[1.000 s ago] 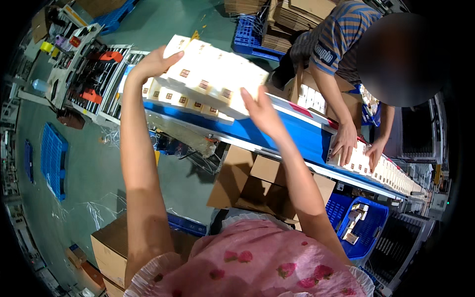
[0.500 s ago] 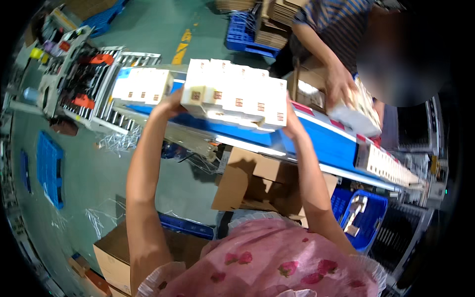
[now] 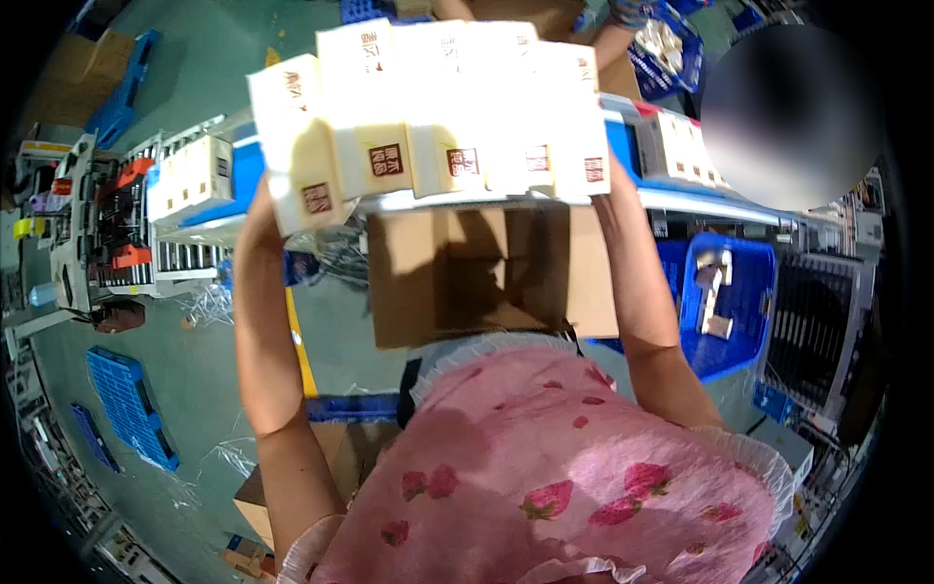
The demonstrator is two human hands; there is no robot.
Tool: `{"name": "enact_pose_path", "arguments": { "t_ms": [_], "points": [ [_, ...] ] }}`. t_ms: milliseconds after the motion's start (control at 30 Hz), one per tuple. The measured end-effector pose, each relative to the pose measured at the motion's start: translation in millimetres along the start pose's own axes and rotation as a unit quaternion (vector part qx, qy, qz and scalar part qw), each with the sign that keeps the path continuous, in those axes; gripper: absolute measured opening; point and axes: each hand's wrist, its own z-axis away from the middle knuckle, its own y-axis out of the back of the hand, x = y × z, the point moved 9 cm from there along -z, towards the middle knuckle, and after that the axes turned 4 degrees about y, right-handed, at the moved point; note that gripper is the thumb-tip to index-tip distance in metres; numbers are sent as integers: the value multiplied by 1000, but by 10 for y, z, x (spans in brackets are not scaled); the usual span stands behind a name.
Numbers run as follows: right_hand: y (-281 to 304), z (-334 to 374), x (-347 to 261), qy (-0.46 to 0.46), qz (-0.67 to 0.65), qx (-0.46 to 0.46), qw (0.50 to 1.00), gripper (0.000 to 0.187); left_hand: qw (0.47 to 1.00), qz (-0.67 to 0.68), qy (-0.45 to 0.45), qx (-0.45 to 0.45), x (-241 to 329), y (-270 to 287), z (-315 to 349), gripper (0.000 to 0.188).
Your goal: The person picks up white rectangular packages from a conveyor belt and places them into cardboard boxes, moving each filled box to a stack on a pallet.
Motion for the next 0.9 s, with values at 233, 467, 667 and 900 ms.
{"name": "enact_pose_path", "arguments": {
  "t_ms": [233,467,667,900],
  "points": [
    [451,1416,543,-87,54,-32,994,60,998,41,51,-12,-534,-849,1067,44],
    [1002,1804,2355,-271,107,-60,955,49,945,-86,313,-28,-2314,-993,857,34],
    [1233,1791,2277,-339,266,-79,899,28,797,-571,197,-19,-2545,-930,88,40],
    [738,1367,1993,-96,517,-115,843,22,769,-613,167,-75,-2606,-1692,-354,38]
  ]
}}
